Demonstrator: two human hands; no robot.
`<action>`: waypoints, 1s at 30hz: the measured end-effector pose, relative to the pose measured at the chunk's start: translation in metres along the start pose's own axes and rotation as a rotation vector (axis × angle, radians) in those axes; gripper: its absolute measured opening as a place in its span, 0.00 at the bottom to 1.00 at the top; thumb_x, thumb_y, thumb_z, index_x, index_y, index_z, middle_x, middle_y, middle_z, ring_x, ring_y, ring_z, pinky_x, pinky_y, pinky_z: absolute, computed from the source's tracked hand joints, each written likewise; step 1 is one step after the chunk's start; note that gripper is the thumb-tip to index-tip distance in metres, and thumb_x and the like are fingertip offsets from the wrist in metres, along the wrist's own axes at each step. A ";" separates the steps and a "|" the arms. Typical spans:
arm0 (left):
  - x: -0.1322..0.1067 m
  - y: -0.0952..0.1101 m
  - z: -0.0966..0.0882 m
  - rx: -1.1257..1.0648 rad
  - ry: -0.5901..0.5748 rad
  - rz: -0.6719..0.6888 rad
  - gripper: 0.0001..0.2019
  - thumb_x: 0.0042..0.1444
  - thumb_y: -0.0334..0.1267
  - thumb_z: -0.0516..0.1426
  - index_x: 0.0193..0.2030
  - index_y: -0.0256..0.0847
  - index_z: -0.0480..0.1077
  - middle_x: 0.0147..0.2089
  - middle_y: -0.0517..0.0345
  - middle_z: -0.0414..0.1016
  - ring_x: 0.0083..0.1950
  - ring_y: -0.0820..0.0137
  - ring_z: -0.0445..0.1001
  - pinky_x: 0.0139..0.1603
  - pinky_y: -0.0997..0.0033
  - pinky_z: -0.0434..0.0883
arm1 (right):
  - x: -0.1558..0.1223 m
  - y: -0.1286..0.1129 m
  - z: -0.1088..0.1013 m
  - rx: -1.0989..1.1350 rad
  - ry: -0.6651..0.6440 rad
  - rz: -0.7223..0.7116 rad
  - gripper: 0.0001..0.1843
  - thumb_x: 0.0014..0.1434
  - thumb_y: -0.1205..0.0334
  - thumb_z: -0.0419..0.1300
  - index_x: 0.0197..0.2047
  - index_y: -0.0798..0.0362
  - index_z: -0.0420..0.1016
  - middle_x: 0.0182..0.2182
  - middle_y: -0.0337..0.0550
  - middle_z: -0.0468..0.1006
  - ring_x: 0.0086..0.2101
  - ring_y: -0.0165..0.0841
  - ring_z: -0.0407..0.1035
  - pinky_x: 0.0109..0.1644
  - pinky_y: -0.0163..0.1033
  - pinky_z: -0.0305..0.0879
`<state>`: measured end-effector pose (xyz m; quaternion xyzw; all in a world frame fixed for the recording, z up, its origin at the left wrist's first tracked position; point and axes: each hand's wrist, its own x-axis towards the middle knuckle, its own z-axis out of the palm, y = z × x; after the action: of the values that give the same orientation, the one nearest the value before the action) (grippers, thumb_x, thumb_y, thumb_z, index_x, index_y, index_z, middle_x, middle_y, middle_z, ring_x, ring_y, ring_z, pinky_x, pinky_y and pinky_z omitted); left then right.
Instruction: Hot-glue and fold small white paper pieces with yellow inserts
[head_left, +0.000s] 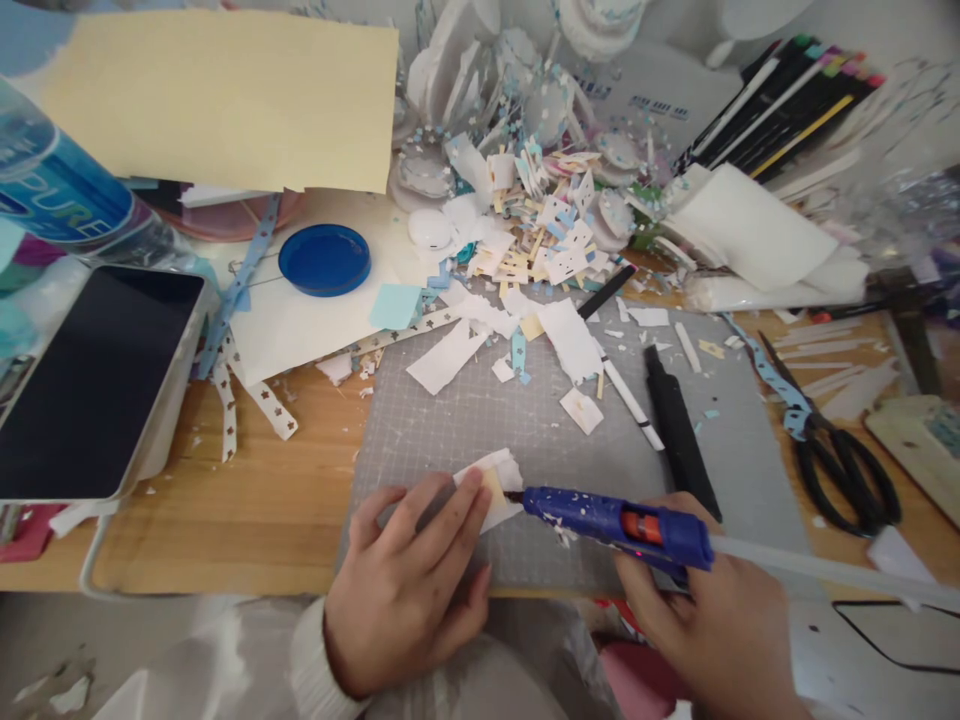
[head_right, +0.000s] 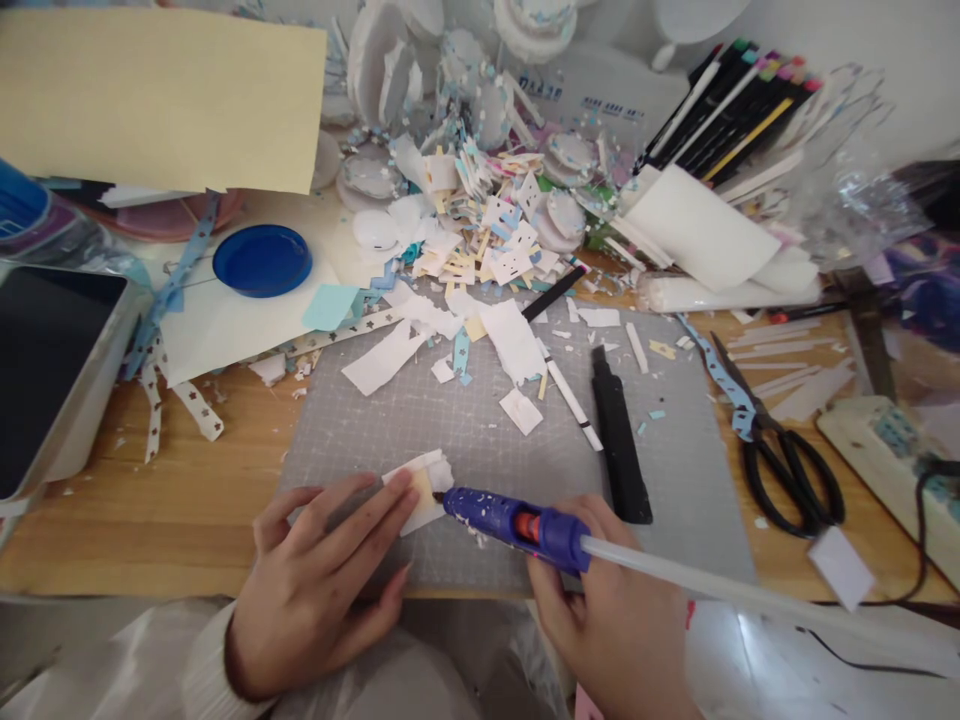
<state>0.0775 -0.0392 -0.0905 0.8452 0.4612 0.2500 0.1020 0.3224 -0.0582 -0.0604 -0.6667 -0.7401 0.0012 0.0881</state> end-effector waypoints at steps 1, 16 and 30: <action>0.000 0.000 0.000 0.006 0.004 0.003 0.21 0.58 0.41 0.56 0.58 0.40 0.70 0.58 0.59 0.74 0.52 0.60 0.72 0.52 0.56 0.57 | -0.001 0.001 0.000 0.003 0.001 -0.015 0.10 0.59 0.55 0.51 0.36 0.52 0.69 0.31 0.43 0.75 0.23 0.33 0.68 0.25 0.37 0.57; 0.000 0.000 -0.003 -0.050 0.014 0.035 0.18 0.59 0.38 0.55 0.56 0.40 0.70 0.58 0.54 0.75 0.54 0.58 0.70 0.54 0.53 0.57 | -0.015 0.029 -0.009 -0.095 0.172 0.338 0.19 0.52 0.41 0.59 0.24 0.49 0.68 0.13 0.39 0.68 0.18 0.40 0.69 0.19 0.38 0.56; 0.035 0.000 -0.008 0.021 -0.114 -0.203 0.08 0.60 0.34 0.57 0.45 0.43 0.73 0.45 0.52 0.73 0.47 0.58 0.66 0.48 0.53 0.65 | 0.000 0.128 0.018 -0.130 0.319 0.540 0.26 0.57 0.48 0.57 0.49 0.61 0.71 0.33 0.59 0.74 0.36 0.50 0.73 0.32 0.45 0.65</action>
<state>0.0886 -0.0105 -0.0720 0.8081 0.5403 0.1852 0.1439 0.4463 -0.0418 -0.0935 -0.8350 -0.5118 -0.1273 0.1568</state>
